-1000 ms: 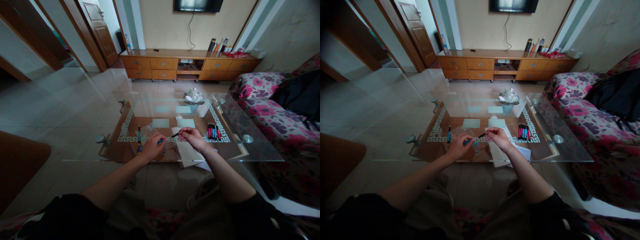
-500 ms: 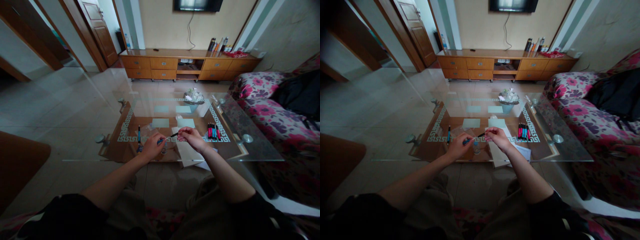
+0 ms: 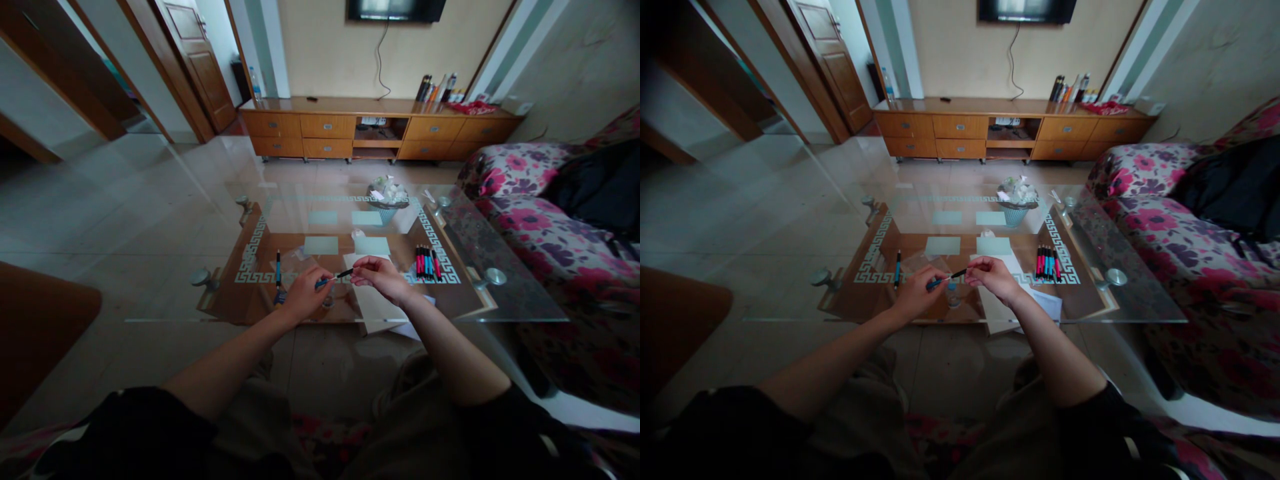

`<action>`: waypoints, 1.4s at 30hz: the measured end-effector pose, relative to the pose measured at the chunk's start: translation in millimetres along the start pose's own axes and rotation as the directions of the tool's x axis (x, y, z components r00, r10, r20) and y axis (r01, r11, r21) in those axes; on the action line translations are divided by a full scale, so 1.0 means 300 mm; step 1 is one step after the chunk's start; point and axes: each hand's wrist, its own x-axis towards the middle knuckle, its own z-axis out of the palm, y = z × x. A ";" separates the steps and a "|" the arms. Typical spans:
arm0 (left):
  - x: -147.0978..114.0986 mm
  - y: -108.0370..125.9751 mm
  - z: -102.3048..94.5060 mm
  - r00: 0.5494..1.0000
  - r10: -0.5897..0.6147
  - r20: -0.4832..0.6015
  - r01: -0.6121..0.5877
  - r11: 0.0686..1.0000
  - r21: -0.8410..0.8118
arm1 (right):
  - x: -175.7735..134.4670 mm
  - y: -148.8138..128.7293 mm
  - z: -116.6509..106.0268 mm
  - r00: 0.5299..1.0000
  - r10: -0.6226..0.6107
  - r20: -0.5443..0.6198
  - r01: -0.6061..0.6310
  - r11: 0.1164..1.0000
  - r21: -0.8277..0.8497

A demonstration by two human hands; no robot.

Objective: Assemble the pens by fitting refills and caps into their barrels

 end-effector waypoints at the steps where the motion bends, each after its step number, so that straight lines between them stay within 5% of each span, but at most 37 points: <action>1: 0.000 0.000 0.001 1.000 0.002 0.005 -0.002 1.000 -0.003 | 0.000 0.000 0.001 1.000 0.000 -0.001 0.000 1.000 -0.007; 25: -0.009 -0.010 0.007 0.996 0.034 0.080 -0.029 0.998 -0.063 | 0.000 0.017 -0.008 0.997 -0.011 0.076 0.024 0.983 -0.182; 35: -0.006 -0.009 0.005 0.997 0.057 0.051 -0.055 0.998 -0.041 | -0.015 0.005 0.011 0.995 0.005 0.096 0.045 0.861 -0.507; 42: -0.007 -0.021 0.006 0.997 0.045 0.068 -0.043 0.998 -0.035 | -0.012 0.019 -0.006 0.975 -0.102 0.197 0.207 0.740 -0.640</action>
